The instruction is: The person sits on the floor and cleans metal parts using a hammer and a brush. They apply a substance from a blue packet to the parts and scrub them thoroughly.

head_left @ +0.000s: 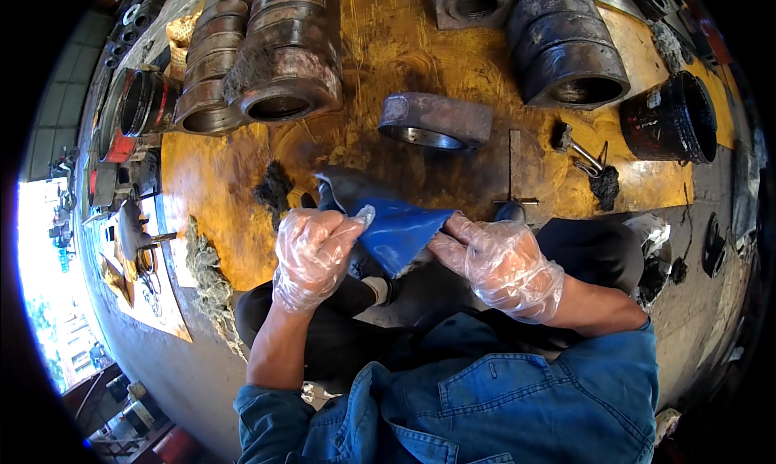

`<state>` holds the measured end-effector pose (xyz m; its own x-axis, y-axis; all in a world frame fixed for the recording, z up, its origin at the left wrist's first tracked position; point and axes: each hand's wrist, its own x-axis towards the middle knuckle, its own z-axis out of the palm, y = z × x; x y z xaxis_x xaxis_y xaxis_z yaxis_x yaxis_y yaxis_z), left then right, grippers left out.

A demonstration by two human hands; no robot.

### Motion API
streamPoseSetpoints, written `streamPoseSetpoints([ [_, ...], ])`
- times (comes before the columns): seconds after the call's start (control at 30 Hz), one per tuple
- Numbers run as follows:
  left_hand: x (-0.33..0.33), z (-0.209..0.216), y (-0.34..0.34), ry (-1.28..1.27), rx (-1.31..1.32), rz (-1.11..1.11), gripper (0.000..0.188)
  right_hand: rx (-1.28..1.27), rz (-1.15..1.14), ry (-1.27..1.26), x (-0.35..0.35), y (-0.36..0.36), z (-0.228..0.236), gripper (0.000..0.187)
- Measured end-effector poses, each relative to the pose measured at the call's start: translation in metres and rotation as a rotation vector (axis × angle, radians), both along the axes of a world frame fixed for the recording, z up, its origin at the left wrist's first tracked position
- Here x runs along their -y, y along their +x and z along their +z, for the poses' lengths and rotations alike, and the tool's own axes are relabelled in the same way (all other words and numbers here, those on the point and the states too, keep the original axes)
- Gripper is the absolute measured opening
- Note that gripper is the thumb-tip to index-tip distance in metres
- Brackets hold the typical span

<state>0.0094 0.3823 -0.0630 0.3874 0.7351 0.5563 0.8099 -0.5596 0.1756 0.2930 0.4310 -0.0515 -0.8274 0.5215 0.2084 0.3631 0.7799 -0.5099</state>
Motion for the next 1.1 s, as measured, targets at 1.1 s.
streamPoseSetpoints([
  [1.1,-0.002,-0.01,0.051,-0.323,-0.011,-0.257,0.026,-0.142,0.064,-0.78,-0.01,-0.013,-0.082,0.039],
])
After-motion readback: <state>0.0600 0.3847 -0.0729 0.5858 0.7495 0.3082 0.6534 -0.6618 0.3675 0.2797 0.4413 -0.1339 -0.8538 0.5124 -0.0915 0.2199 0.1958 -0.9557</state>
